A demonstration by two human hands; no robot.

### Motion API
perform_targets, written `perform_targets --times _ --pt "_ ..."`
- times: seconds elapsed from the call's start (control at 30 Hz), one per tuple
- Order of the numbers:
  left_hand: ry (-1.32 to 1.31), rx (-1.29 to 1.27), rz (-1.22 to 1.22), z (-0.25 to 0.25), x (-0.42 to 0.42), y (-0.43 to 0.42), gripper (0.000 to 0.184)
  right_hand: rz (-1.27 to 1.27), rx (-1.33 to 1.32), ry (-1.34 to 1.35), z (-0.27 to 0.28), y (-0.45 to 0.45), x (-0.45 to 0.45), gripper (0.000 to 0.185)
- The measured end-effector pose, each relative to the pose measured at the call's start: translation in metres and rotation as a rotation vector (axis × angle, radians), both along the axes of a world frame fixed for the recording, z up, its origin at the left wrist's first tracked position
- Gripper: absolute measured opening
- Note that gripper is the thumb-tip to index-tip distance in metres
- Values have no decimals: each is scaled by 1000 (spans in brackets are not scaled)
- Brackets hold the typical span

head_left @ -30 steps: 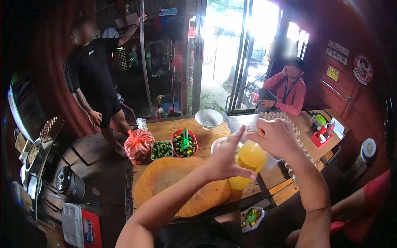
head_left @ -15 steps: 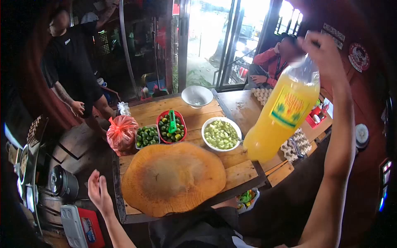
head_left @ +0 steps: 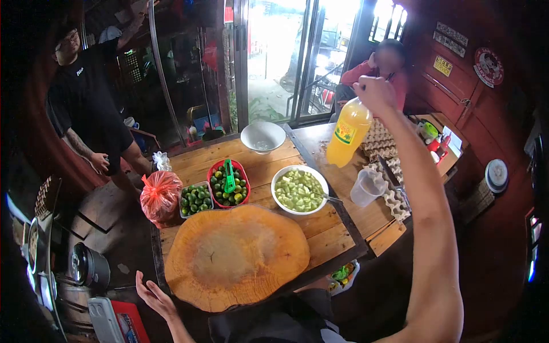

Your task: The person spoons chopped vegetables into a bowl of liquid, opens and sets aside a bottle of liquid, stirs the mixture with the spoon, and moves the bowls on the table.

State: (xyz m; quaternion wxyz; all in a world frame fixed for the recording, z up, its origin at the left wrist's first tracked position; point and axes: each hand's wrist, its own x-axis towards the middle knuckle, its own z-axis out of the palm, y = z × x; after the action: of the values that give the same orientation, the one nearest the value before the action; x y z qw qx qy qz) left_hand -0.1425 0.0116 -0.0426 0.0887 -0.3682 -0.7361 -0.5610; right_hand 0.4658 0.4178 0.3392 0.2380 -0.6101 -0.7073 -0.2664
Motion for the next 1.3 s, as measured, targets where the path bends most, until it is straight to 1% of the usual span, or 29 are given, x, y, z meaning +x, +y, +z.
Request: perform_targets --times 0.07,0.1,0.17,0.27,0.43,0.5,0.57,0.63,0.7,0.77,0.8,0.87,0.9,0.93,0.97,1.0,1.03,1.07,1.1,1.17,1.2,1.23,1.27,1.3 --pt "209 -74 4 5 3 -1 52 -16 -60 1 -25 16 0 32" --pt "215 -76 6 5 2 -1 52 -14 -62 7 -33 23 2 32" --pt "348 -118 -32 7 1 -2 52 14 10 24 -44 37 8 36" --pt "341 -175 -35 18 11 0 53 31 -28 33 -35 48 12 37" --pt "334 -130 -31 12 8 2 53 39 -45 21 -43 54 14 43" --pt "314 -148 -42 15 8 1 53 -40 -174 32 -39 52 16 46" --pt "313 -138 -35 11 7 1 52 -37 -186 51 -38 49 17 49" --pt "299 -128 -26 19 13 1 51 -31 -187 74 -34 47 17 52" --pt "315 -124 -16 15 9 1 50 -13 -276 75 -33 42 16 59" --pt "314 -121 -20 11 6 2 48 -33 -244 105 -35 32 15 60" --pt "276 -52 -30 15 14 2 44 -53 -219 135 -36 26 11 63" --pt "206 99 -71 -7 4 7 41 71 117 77 -50 14 15 73" --pt "264 67 -46 2 5 4 41 146 136 167 -44 -9 1 72" --pt "311 29 -21 8 11 2 41 159 219 248 -49 -28 -14 66" --pt "337 26 4 9 12 0 42 236 324 240 -61 -51 -22 55" --pt "362 20 19 10 12 0 42 255 361 128 -88 -67 -14 47" --pt "369 -20 35 12 12 -1 44 315 514 224 -87 -128 -46 42" --pt "330 -26 32 20 17 -3 45 405 355 512 -123 -152 -43 39" --pt "318 -18 35 24 18 -3 45 430 312 711 -155 -180 -47 36" --pt "301 3 31 20 18 -4 46 307 392 650 -238 -208 -38 34" --pt "257 -24 29 22 19 -5 48 309 297 743 -269 -228 -39 36" --pt "238 -26 22 24 20 -6 49 304 197 836 -291 -246 -45 38" --pt "220 -28 13 26 21 -6 49 314 195 839 -304 -258 -49 38" --pt "213 -25 7 26 22 -6 50 248 166 727 -312 -270 -53 38"
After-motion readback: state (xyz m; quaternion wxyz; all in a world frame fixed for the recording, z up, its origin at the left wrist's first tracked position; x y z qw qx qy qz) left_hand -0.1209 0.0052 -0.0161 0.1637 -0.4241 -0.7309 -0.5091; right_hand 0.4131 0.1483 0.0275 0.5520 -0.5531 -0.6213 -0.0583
